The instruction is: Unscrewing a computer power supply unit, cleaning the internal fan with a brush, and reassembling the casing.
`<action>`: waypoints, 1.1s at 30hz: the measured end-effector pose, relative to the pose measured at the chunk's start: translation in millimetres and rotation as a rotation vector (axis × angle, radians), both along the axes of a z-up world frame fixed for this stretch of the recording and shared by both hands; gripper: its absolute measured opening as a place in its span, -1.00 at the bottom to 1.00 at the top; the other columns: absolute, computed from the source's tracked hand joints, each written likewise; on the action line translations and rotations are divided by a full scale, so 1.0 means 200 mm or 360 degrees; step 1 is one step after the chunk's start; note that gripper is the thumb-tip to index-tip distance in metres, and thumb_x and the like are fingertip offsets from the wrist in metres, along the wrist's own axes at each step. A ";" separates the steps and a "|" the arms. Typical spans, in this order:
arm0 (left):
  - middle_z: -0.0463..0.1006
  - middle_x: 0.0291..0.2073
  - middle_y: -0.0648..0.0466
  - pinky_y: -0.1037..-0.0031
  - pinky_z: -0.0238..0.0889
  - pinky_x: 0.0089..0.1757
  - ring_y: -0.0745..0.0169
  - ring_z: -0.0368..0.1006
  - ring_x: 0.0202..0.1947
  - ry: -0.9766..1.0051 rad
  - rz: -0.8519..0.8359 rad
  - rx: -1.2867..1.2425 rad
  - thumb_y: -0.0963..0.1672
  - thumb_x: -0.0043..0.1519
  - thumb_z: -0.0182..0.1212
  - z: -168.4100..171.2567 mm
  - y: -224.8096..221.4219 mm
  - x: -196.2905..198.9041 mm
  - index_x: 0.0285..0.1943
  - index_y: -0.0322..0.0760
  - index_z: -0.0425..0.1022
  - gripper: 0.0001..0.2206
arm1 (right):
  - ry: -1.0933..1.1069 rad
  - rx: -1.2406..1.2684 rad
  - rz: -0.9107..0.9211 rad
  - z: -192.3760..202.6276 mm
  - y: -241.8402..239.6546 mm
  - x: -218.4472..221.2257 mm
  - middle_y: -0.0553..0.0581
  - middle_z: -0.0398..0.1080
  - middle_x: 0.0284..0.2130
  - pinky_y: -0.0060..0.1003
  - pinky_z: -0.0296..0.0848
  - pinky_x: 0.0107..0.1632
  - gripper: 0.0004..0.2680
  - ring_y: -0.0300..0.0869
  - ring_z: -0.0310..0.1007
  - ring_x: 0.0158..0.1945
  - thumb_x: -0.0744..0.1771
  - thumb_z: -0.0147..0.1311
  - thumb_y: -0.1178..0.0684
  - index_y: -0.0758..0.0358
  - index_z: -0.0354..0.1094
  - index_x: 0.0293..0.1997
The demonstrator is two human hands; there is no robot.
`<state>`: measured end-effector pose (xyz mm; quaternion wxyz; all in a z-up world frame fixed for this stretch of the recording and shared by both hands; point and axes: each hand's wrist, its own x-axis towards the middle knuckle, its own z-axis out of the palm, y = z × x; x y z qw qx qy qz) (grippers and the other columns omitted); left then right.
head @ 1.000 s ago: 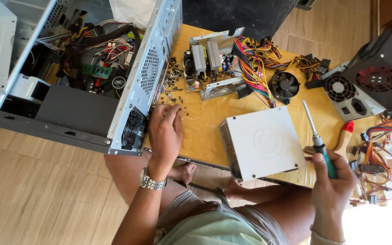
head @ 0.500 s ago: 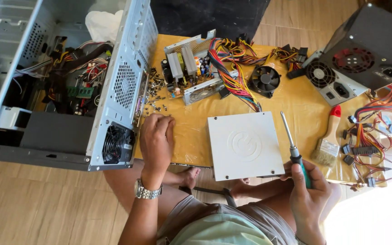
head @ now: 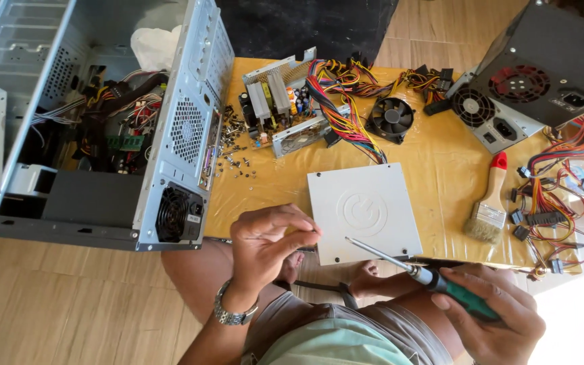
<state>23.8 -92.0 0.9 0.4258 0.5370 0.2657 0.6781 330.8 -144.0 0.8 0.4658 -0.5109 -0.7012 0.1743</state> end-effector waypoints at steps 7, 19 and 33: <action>0.60 -0.42 -0.13 0.41 0.52 -0.27 0.02 0.59 -0.38 0.0013 -0.0143 -0.0063 -0.20 0.21 0.34 0.02 0.00 0.06 -0.24 -0.46 0.57 -0.88 | -0.0026 0.0048 -0.0007 0.02 -0.02 -0.08 0.26 0.55 -0.26 -0.39 0.50 -0.03 -0.73 -0.11 0.57 -0.20 0.15 0.35 0.08 0.41 0.52 -0.19; 0.62 -0.37 -0.17 0.39 0.49 -0.24 0.00 0.57 -0.37 0.0056 -0.0157 0.0016 -0.19 0.21 0.34 0.01 0.01 0.06 -0.26 -0.44 0.59 -0.88 | -0.0036 0.0150 0.0063 0.05 0.02 -0.11 0.22 0.52 -0.39 -0.40 0.44 -0.15 -0.75 -0.13 0.54 -0.35 0.13 0.37 0.08 0.39 0.52 -0.25; 0.63 -0.35 -0.15 0.36 0.52 -0.22 -0.04 0.60 -0.33 0.0158 -0.0073 0.0163 -0.22 0.19 0.36 0.02 0.00 0.10 -0.23 -0.46 0.59 -0.90 | 0.1356 -0.0665 0.0319 0.01 0.03 0.02 0.40 0.34 -0.18 -0.35 0.33 -0.27 -0.75 -0.02 0.38 -0.25 0.24 0.22 0.18 0.29 0.26 -0.06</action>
